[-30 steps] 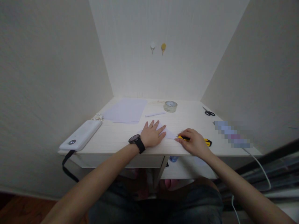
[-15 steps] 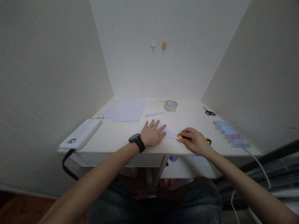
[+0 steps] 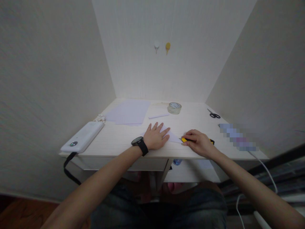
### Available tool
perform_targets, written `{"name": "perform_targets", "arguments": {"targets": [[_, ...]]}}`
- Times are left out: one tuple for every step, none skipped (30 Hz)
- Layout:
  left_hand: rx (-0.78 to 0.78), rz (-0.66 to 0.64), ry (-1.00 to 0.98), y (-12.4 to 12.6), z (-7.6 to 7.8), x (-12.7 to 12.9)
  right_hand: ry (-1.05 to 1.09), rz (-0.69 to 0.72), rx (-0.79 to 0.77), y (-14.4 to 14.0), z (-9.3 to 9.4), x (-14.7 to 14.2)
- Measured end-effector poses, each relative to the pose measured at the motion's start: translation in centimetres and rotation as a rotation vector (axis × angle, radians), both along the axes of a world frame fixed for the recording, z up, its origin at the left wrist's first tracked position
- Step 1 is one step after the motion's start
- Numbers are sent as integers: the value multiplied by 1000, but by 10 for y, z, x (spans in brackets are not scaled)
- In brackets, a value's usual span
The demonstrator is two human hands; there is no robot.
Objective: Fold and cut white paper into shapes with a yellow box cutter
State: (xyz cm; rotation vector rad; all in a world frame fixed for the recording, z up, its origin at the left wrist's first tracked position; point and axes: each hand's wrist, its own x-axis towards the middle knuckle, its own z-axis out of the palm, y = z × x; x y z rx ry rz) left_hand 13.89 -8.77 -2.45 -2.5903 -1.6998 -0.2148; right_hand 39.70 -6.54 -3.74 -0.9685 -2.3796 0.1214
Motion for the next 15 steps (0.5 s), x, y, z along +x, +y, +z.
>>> {"name": "perform_targets", "arguments": {"targets": [[-2, -1, -3, 0, 0, 0, -1, 1, -3, 0, 0, 0], [-5, -1, -4, 0, 0, 0, -2, 4, -7, 0, 1, 0], [-8, -1, -5, 0, 0, 0, -2, 8, -9, 0, 1, 0], [-10, -2, -4, 0, 0, 0, 1, 13, -8, 0, 1, 0], [-10, -4, -4, 1, -1, 0, 4, 19, -6, 0, 2, 1], [-8, -5, -3, 1, -1, 0, 7, 24, -4, 0, 2, 1], [-4, -6, -3, 1, -1, 0, 8, 28, -1, 0, 2, 1], [-2, -7, -2, 1, -2, 0, 7, 32, 1, 0, 2, 1], [0, -7, -1, 1, -2, 0, 3, 35, 0, 0, 2, 1], [2, -7, 0, 1, -2, 0, 0, 37, -2, 0, 2, 2], [2, -7, 2, 1, -2, 0, -4, 38, -4, 1, 2, 2], [1, -9, 4, 1, -2, 0, -6, 38, -7, 1, 2, 3], [0, -10, 5, 1, -2, 0, -6, 39, -10, 2, 2, 3], [2, -13, 5, 1, -2, 0, -5, 41, -15, 3, 2, 4], [4, -16, 6, 1, -2, 0, -4, 45, -22, 3, 3, 5]]}}
